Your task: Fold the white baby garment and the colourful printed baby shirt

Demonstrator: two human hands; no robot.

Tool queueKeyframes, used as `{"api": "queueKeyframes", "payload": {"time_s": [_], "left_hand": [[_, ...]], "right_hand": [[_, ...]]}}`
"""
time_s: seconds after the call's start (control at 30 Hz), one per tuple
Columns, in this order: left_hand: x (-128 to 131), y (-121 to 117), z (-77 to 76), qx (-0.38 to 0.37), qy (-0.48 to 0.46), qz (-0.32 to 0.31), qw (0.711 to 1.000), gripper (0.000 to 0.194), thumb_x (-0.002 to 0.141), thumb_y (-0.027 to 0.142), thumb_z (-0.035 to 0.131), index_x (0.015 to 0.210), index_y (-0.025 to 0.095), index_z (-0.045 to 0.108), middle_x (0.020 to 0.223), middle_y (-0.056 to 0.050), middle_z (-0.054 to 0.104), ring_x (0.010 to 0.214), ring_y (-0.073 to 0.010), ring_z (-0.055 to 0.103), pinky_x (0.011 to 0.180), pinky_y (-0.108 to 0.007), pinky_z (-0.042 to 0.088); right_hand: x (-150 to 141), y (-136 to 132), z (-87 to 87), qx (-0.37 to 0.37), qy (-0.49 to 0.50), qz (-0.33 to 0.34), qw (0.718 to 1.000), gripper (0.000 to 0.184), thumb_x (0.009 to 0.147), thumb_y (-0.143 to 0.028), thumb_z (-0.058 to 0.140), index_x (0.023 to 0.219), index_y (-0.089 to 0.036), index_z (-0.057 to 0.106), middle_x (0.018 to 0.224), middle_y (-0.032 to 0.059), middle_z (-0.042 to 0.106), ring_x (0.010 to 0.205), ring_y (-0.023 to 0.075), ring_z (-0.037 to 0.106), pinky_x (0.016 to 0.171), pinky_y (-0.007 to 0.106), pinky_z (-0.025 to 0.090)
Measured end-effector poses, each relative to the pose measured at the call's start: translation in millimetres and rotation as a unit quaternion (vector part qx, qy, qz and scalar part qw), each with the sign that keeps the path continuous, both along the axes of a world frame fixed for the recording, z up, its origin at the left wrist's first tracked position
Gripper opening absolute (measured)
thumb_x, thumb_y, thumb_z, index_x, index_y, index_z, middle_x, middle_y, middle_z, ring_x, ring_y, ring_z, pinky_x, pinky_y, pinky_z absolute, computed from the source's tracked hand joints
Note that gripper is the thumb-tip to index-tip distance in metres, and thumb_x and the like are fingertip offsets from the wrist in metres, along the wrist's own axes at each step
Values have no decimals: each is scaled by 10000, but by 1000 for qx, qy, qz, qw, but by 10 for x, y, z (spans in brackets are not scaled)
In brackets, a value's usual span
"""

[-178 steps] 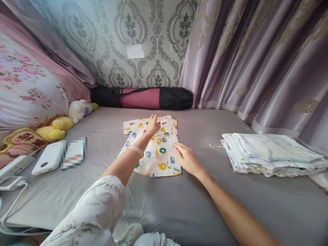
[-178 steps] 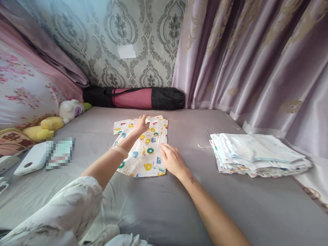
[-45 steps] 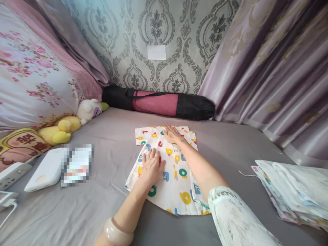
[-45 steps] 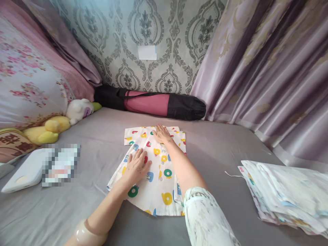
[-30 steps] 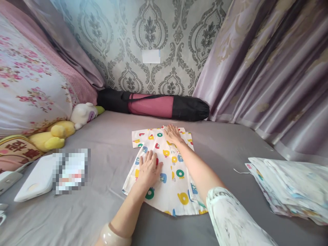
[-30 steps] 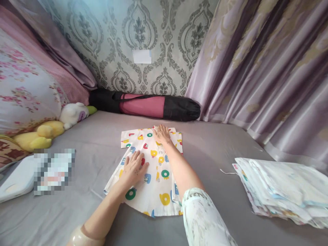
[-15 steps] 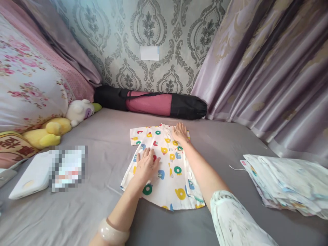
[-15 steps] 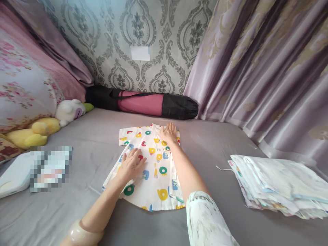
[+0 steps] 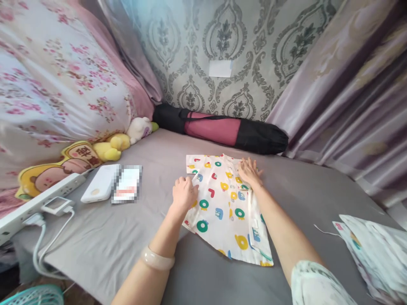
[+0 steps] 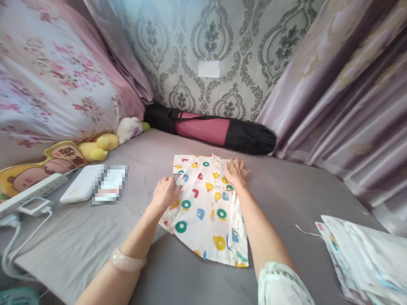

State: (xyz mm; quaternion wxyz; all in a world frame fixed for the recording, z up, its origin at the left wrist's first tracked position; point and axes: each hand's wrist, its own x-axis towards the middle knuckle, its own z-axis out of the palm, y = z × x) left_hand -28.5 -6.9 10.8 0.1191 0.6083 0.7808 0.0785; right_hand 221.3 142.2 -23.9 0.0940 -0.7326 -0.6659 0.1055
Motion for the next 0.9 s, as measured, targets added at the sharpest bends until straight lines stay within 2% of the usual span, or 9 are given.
{"api": "queueKeyframes", "payload": {"time_s": [0.13,0.3,0.43,0.5,0.6,0.63,0.7,0.77,0.9], "left_hand": [[-126,1,52,-29,-30,26,999,281,931,385,461,1085,173,562,1183,-136,595,1130,-274,545,828,-313,447],[-196,10,75,-60,-69,29,995,243,910,376,482,1037,191,577,1151,-113,643,1061,-257,606,797,-305,447],[-222,9,84,-73,-88,31,993,265,903,386,483,1024,180,596,1137,-131,657,1033,-272,630,769,-313,451],[-246,20,69,-71,-105,30,991,273,900,400,477,990,179,611,1122,-136,664,1013,-268,639,750,-304,450],[-307,55,18,-71,-153,28,985,281,869,433,497,896,187,631,1043,-122,690,933,-247,655,679,-276,442],[-331,68,-1,-71,-170,27,982,280,852,440,510,857,189,634,999,-114,698,895,-239,658,651,-269,436],[-384,91,-29,-70,-200,22,977,275,817,446,539,779,190,631,885,-94,703,811,-223,656,602,-258,421],[-438,104,-38,-72,-227,15,971,272,787,446,565,715,189,619,748,-68,683,721,-205,645,566,-249,410],[-542,109,-23,-90,-290,13,953,260,745,419,614,638,184,588,564,-12,603,565,-158,595,518,-229,411]], "right_hand": [[-93,-123,-40,0,-22,0,1000,656,963,-555,99,1539,-264,215,1622,40,85,1471,325,19,1080,720,83],[-152,-110,-113,-25,-50,-10,998,651,963,-553,94,1538,-271,212,1620,27,104,1468,326,47,1088,703,73],[-164,-64,3,-61,-62,-16,996,664,961,-565,141,1537,-246,230,1616,71,126,1462,351,80,1100,661,106],[-276,-69,118,-24,-92,-12,995,628,958,-510,276,1507,-207,312,1581,132,234,1439,359,176,1099,635,148],[-658,-100,304,96,-105,66,988,521,928,-338,415,1413,-151,456,1449,180,452,1342,325,379,1083,516,268],[-831,-108,355,106,-88,106,985,473,925,-309,420,1360,-150,515,1371,175,536,1279,307,457,1055,456,321],[-1207,-110,427,59,-44,167,983,361,918,-278,423,1180,-183,651,1204,130,660,1161,267,563,962,349,401],[-1569,-98,449,5,-19,202,979,311,911,-281,429,1029,-216,709,1083,87,711,1057,240,623,871,302,431],[-2104,-84,375,-24,-29,204,978,301,886,-393,504,1014,-205,702,1110,103,705,1088,254,612,900,328,406]]}}
